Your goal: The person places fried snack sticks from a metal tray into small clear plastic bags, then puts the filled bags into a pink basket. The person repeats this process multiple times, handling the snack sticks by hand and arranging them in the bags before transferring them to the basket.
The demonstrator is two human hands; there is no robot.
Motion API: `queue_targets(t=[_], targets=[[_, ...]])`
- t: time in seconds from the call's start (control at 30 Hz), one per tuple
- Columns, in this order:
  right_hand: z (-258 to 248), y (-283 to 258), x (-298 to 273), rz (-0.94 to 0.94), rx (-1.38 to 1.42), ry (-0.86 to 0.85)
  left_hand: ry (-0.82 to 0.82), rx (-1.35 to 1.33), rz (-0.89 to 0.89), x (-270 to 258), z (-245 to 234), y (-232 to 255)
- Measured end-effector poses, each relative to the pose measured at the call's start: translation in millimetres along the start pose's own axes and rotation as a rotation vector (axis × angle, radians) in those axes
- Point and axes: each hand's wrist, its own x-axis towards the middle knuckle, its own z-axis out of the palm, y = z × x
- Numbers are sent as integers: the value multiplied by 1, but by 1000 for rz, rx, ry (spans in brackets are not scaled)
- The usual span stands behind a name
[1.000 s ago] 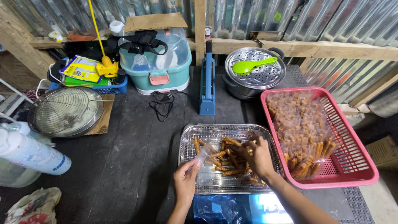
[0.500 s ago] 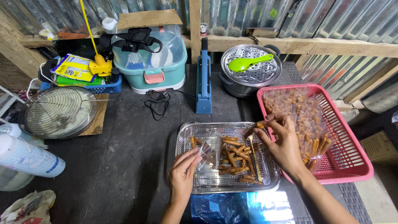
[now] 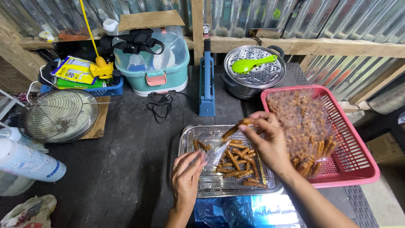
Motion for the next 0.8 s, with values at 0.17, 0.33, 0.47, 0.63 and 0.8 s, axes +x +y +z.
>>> queue_targets(t=[0.17, 0.33, 0.47, 0.63, 0.8], targets=[[21, 22, -2, -19, -40, -37, 23, 17, -35, 0, 2, 4], [22, 29, 2, -9, -180, -270, 13, 25, -17, 5, -1, 14], [15, 30, 16, 172, -233, -599, 33, 74, 33, 14, -6, 27], [15, 33, 17, 207, -42, -570, 138, -458, -438, 15, 3, 25], [15, 37, 11, 255, 186, -567, -239, -1184, -1286, -4, 7, -6]])
